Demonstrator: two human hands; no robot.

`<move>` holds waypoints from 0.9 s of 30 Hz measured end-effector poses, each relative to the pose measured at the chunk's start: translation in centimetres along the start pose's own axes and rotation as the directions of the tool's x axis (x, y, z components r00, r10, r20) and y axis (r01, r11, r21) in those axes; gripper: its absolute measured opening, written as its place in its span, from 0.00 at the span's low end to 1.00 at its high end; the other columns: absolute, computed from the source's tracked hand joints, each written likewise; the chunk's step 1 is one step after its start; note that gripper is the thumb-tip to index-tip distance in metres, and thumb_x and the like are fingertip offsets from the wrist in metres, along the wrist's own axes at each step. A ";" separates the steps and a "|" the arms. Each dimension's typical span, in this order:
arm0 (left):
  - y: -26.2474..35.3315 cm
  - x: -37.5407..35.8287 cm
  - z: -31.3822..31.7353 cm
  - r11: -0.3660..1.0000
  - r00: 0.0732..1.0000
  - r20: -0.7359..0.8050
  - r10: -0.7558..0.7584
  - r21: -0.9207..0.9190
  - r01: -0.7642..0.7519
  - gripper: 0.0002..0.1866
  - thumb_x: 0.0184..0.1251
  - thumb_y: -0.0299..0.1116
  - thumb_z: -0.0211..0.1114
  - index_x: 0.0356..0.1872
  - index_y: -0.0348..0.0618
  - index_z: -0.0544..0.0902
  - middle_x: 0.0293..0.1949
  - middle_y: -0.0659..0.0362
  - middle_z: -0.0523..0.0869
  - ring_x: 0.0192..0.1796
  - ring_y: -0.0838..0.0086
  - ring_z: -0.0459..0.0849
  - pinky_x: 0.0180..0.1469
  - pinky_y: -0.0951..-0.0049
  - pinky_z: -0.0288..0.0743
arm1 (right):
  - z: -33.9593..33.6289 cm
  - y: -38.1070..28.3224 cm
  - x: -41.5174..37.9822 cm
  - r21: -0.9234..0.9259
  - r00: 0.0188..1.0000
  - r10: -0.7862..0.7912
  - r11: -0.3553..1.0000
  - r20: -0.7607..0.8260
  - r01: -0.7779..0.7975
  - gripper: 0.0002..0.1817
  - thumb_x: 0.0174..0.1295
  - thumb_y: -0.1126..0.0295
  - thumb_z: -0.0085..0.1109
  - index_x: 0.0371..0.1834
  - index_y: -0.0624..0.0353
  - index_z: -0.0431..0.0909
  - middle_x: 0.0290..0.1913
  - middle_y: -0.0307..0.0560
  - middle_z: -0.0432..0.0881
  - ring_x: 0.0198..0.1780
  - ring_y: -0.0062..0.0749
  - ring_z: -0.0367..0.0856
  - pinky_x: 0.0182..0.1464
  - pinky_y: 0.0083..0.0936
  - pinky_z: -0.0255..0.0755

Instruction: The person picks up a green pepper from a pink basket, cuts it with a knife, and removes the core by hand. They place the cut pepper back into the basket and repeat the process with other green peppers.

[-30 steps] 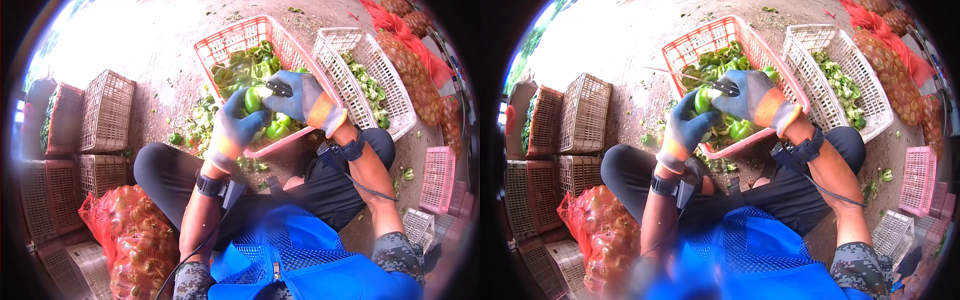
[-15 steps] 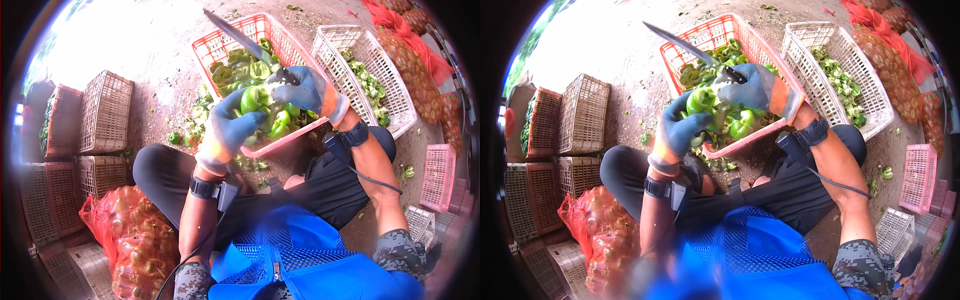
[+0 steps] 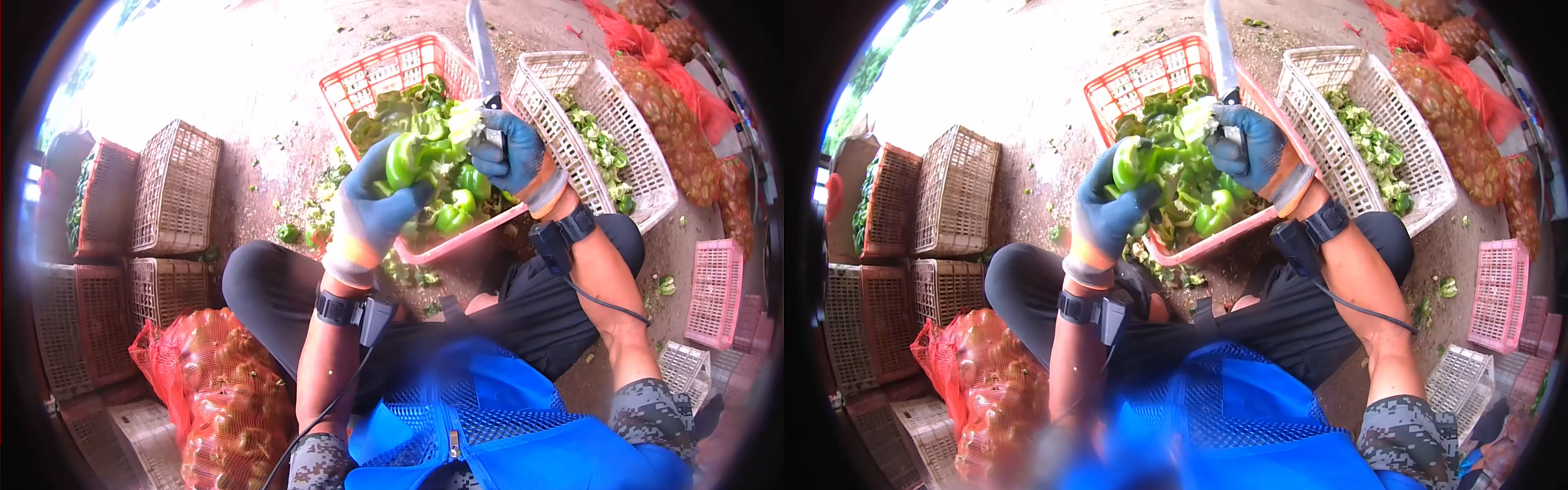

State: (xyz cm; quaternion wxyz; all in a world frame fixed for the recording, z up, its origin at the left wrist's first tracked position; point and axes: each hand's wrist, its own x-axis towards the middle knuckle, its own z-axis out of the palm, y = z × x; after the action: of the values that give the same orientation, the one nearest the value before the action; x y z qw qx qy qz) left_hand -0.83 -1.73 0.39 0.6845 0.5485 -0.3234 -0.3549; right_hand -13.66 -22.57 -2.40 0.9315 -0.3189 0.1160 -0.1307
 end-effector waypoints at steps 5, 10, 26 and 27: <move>-2.1 1.1 0.7 0.896 0.970 -0.070 0.234 0.402 -0.187 0.31 0.56 0.22 0.73 0.64 0.38 0.79 0.52 0.52 0.87 0.52 0.64 0.87 0.57 0.68 0.80 | 0.6 -0.4 -0.3 0.014 0.994 -0.057 0.998 -0.093 0.058 0.09 0.75 0.67 0.54 0.51 0.60 0.76 0.34 0.44 0.79 0.19 0.15 0.61 0.17 0.14 0.54; -3.1 1.8 1.0 0.451 0.886 0.123 0.447 0.824 -0.342 0.39 0.52 0.24 0.75 0.70 0.37 0.71 0.56 0.42 0.84 0.58 0.45 0.84 0.65 0.64 0.77 | 0.8 -1.6 -0.3 -0.067 0.986 -0.053 0.996 0.155 0.064 0.14 0.75 0.68 0.55 0.59 0.60 0.74 0.31 0.41 0.77 0.20 0.14 0.63 0.18 0.13 0.53; -2.1 1.6 1.6 0.925 0.982 -0.119 -0.150 -0.368 0.097 0.08 0.74 0.32 0.63 0.46 0.39 0.81 0.28 0.63 0.81 0.24 0.81 0.78 0.27 0.81 0.70 | 4.5 -0.1 -1.8 -0.632 0.993 -0.103 0.774 -0.059 0.043 0.24 0.67 0.70 0.59 0.67 0.60 0.78 0.24 0.29 0.72 0.22 0.12 0.64 0.26 0.13 0.55; -2.1 1.5 1.5 0.928 0.978 -0.156 -0.140 -0.364 0.075 0.08 0.74 0.32 0.63 0.46 0.39 0.80 0.28 0.64 0.81 0.25 0.81 0.78 0.27 0.81 0.70 | 4.6 0.0 -1.7 -0.669 0.991 -0.115 0.742 -0.061 0.045 0.23 0.67 0.69 0.61 0.66 0.61 0.78 0.26 0.31 0.75 0.25 0.13 0.67 0.28 0.15 0.60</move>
State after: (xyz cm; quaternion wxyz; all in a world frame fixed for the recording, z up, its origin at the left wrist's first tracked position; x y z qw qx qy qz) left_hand -1.56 -4.11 -1.30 0.7782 0.4621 -0.1601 -0.3939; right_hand -13.93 -19.43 1.32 0.7432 -0.6279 0.1866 -0.1363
